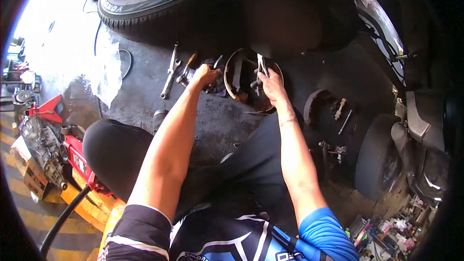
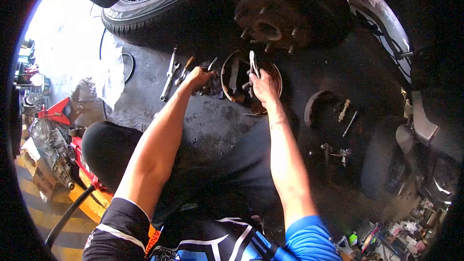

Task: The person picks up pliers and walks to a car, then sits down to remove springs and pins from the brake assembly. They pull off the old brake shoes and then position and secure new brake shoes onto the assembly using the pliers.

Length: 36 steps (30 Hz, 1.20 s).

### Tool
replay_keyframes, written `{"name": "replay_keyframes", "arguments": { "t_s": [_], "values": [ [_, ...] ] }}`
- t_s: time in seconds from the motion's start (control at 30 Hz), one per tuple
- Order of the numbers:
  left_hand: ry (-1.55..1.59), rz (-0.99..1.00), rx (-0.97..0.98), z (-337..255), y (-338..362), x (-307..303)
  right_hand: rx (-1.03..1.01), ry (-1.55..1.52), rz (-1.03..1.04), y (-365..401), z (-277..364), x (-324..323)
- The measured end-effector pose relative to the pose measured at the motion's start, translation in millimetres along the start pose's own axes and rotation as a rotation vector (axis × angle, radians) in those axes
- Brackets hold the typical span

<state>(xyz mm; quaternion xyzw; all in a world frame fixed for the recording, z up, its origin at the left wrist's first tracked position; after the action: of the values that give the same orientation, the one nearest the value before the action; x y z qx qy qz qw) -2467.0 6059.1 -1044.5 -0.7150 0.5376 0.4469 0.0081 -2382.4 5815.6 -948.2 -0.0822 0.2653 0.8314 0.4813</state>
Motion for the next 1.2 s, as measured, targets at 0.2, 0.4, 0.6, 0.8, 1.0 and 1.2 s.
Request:
{"name": "replay_keyframes", "arguments": {
  "t_s": [0.2, 0.4, 0.6, 0.8, 1.0, 1.2],
  "values": [
    [-0.178, -0.104, -0.081, 55, -32, 35, 0.051, -0.003, 0.042, -20, -41, -3],
    [-0.058, -0.072, 0.219, -29, 7, 1, -0.054, -0.003, 0.015, -15, -12, 16],
    [0.296, 0.096, 0.370, -131, 22, -53, -0.108, -0.001, -0.131, -16, 7, 20],
    [0.386, 0.165, 0.555, -166, 7, -57, -0.692, 0.596, -0.384, 8, 36, 11],
    [0.482, 0.219, 0.568, -176, 6, -53, -0.645, 0.898, -0.250, 13, 10, 4],
    [0.549, 0.356, 0.469, -181, 13, -59, -0.138, 0.526, -0.153, 59, 17, -31]
  ]
}}
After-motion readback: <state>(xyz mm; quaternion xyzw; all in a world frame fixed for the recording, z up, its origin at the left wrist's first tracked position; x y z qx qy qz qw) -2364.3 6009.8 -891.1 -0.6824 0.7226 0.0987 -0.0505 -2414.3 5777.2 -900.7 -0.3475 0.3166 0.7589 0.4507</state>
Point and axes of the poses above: each hand's wrist, its own y-axis away from the middle knuckle, its own x-axis out of the palm, z = x × y, the point moved 6 cm from there along -y, towards the middle knuckle, and after that the axes turned 3 degrees about -z, right-handed, at the moved point
